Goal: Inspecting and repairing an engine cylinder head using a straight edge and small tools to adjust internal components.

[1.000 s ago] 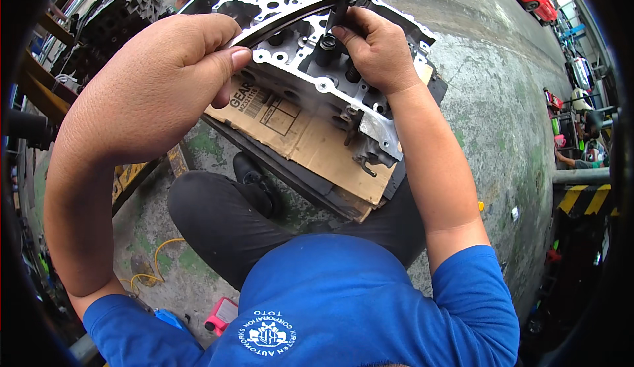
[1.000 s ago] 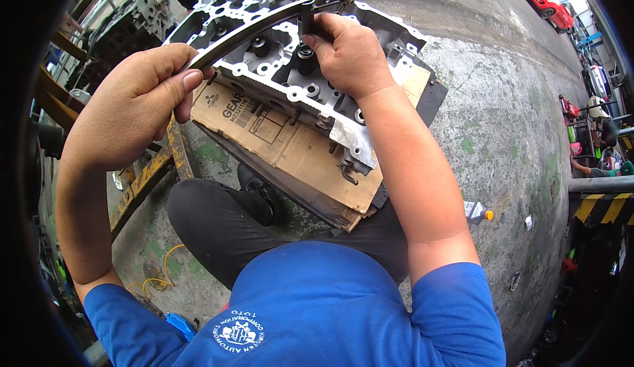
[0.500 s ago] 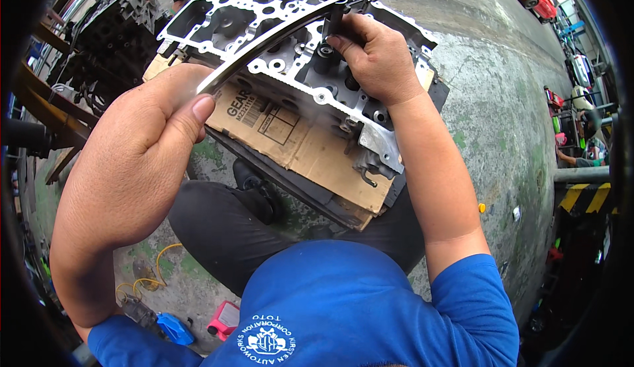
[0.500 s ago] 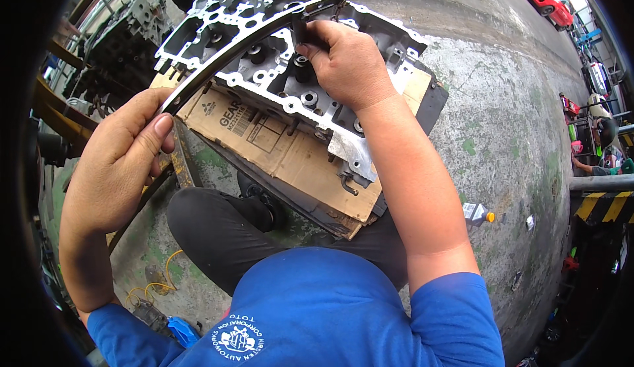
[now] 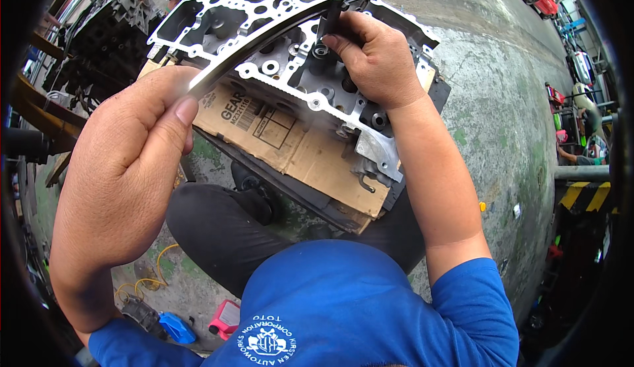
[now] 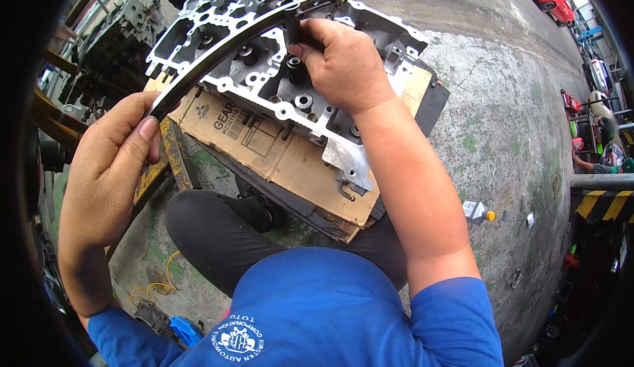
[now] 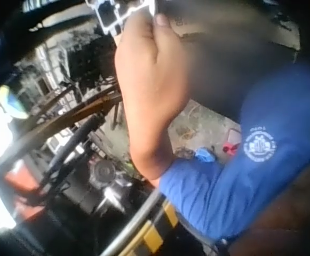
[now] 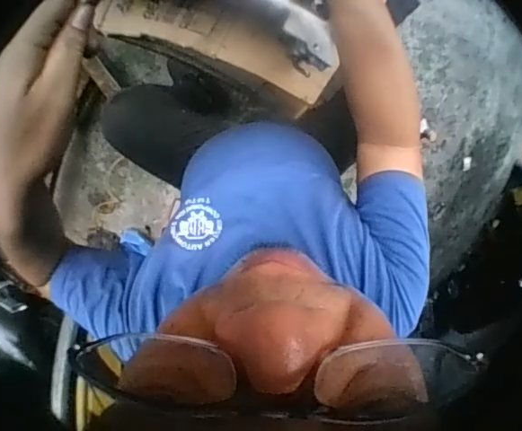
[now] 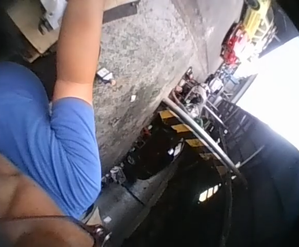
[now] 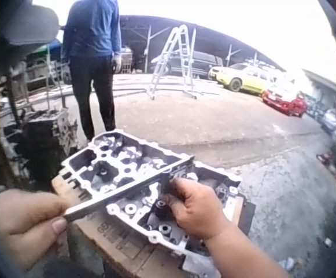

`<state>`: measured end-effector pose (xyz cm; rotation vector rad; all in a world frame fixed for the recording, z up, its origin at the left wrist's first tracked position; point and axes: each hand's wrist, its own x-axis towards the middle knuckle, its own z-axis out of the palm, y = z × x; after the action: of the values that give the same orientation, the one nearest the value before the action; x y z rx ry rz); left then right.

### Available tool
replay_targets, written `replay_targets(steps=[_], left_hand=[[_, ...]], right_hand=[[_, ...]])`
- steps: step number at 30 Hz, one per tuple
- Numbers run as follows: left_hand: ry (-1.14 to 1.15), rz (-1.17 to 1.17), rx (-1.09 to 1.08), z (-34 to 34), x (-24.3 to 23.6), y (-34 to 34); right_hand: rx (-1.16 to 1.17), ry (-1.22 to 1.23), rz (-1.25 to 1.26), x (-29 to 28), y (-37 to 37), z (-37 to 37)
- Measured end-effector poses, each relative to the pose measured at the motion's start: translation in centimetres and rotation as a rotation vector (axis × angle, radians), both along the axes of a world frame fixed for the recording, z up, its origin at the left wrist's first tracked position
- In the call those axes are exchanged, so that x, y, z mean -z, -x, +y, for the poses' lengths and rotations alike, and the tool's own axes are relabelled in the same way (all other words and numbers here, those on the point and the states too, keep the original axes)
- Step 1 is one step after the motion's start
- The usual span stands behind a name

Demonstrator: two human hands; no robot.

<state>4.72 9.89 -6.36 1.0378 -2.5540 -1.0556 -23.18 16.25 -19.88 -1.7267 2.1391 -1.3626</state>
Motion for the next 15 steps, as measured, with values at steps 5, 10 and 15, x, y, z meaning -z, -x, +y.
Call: replay_targets(steps=[5,10,15], left_hand=[[-0.030,-0.011,-0.006,0.0,-0.2,0.1],[-0.031,0.007,0.002,-0.3,-0.1,0.1],[0.027,-0.022,0.046,-1.1,0.8,0.3]], right_hand=[[0.006,0.017,0.017,0.0,0.0,0.0],[-0.005,-0.004,-0.002,-0.1,0.0,-0.1],[-0.028,0.053,-0.084,0.4,0.3,0.1]])
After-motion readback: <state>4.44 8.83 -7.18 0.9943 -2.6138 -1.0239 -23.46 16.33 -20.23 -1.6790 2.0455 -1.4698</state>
